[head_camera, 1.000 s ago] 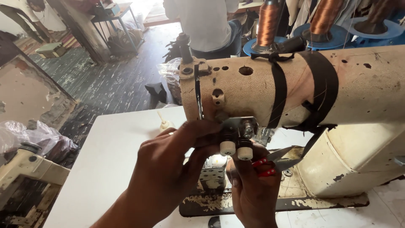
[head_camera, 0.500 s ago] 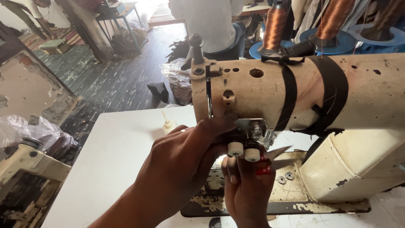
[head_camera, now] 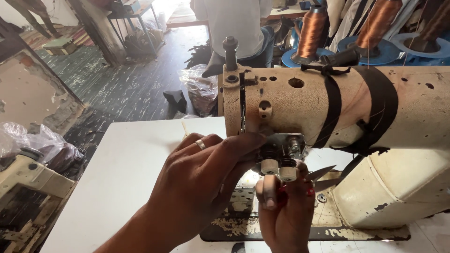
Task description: Thread and adjust an industrial sewing machine for stitching.
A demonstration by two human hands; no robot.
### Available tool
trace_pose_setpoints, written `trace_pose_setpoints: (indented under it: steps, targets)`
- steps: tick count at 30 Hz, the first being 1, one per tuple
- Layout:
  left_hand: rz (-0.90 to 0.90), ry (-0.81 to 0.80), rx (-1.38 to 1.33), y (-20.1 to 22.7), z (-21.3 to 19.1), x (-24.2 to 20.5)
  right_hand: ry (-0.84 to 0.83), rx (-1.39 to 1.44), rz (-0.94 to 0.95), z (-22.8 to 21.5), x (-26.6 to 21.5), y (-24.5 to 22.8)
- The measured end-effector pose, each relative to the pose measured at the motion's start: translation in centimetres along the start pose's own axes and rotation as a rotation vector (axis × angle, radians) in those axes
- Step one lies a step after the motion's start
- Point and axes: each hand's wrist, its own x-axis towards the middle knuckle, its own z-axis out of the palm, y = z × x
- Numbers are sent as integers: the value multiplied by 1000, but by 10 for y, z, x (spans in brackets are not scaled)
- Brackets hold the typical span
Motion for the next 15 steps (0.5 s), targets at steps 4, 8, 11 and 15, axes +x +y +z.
trace_pose_setpoints:
  steps: [4,8,11,15]
  targets:
    - [-20,-13,12,1,0,3,198,-466,-3,20,0,-5]
    - [-57,-78,58,7,3,7,362,-566,-4,32,0,-5]
    - [-58,-92,116,10,5,7,193,-470,-43,10,-4,2]
    - [-68,-103,142,10,6,7,97,-298,-26,19,-4,3]
